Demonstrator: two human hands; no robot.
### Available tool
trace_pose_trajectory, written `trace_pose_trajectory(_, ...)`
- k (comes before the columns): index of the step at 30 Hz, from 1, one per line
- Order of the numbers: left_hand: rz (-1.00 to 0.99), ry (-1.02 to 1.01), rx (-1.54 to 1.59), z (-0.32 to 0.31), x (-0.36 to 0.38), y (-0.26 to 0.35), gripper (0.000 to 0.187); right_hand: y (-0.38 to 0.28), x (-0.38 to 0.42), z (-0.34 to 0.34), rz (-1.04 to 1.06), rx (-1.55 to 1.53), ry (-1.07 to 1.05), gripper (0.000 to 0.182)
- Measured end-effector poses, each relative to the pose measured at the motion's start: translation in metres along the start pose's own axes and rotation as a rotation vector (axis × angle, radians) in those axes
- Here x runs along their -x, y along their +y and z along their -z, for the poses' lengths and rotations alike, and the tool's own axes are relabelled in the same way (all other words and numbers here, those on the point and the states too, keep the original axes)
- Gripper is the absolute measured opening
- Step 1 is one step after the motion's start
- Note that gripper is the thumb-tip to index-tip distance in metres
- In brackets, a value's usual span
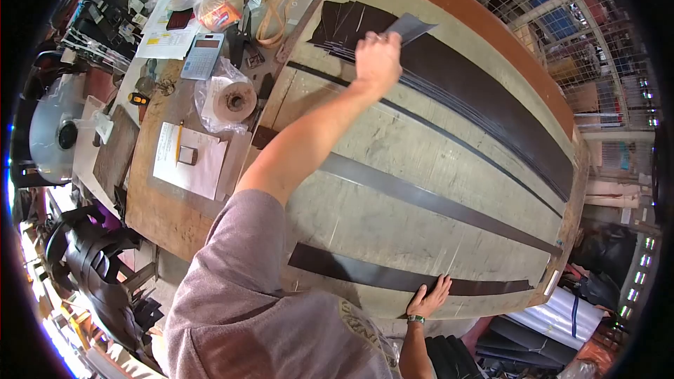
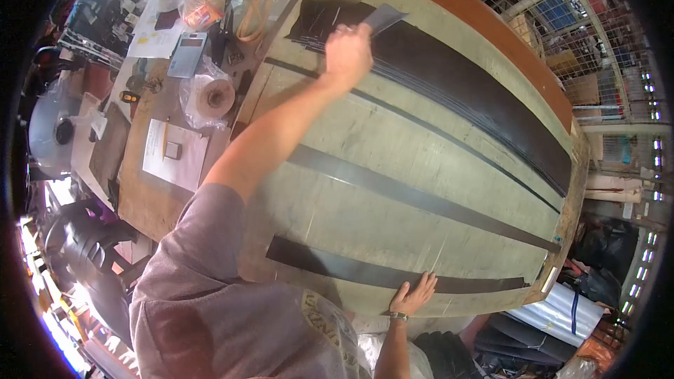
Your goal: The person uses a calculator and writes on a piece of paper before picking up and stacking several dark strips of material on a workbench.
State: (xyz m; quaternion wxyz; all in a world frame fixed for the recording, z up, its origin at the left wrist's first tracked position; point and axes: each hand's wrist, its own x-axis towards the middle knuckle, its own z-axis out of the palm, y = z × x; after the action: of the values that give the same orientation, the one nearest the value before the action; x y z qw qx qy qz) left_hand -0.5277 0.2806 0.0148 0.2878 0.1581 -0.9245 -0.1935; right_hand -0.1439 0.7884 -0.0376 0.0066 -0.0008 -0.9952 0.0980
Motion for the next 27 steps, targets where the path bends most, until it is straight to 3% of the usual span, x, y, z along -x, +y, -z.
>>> trace_pose_trajectory(4,0.101,0.027,0.221,0.002,-0.008,0.014,0.017,0.001,0.001,-0.001,-0.001,-0.005,0.007,0.07)
trace_pose_trajectory(5,0.298,-0.04,0.239,0.016,-0.019,0.009,0.024,0.001,0.0,-0.002,0.001,0.002,0.007,0.069)
trace_pose_trajectory(7,0.469,-0.068,0.231,0.014,-0.034,-0.021,0.034,0.0,0.001,0.001,0.003,0.013,0.003,0.067)
trace_pose_trajectory(10,0.6,-0.207,0.067,0.014,-0.041,-0.041,0.041,0.0,0.002,0.002,0.011,0.003,0.007,0.068)
trace_pose_trajectory(18,0.423,-0.242,-0.087,0.011,-0.026,-0.041,0.043,-0.001,0.0,0.001,-0.017,0.003,-0.002,0.071)
trace_pose_trajectory(22,0.433,-0.169,-0.027,0.007,-0.021,-0.042,0.046,-0.002,0.0,0.001,-0.017,0.008,-0.007,0.071)
trace_pose_trajectory(27,0.3,0.083,0.02,-0.003,-0.017,-0.043,0.039,-0.006,0.0,0.003,-0.032,0.015,-0.019,0.071)
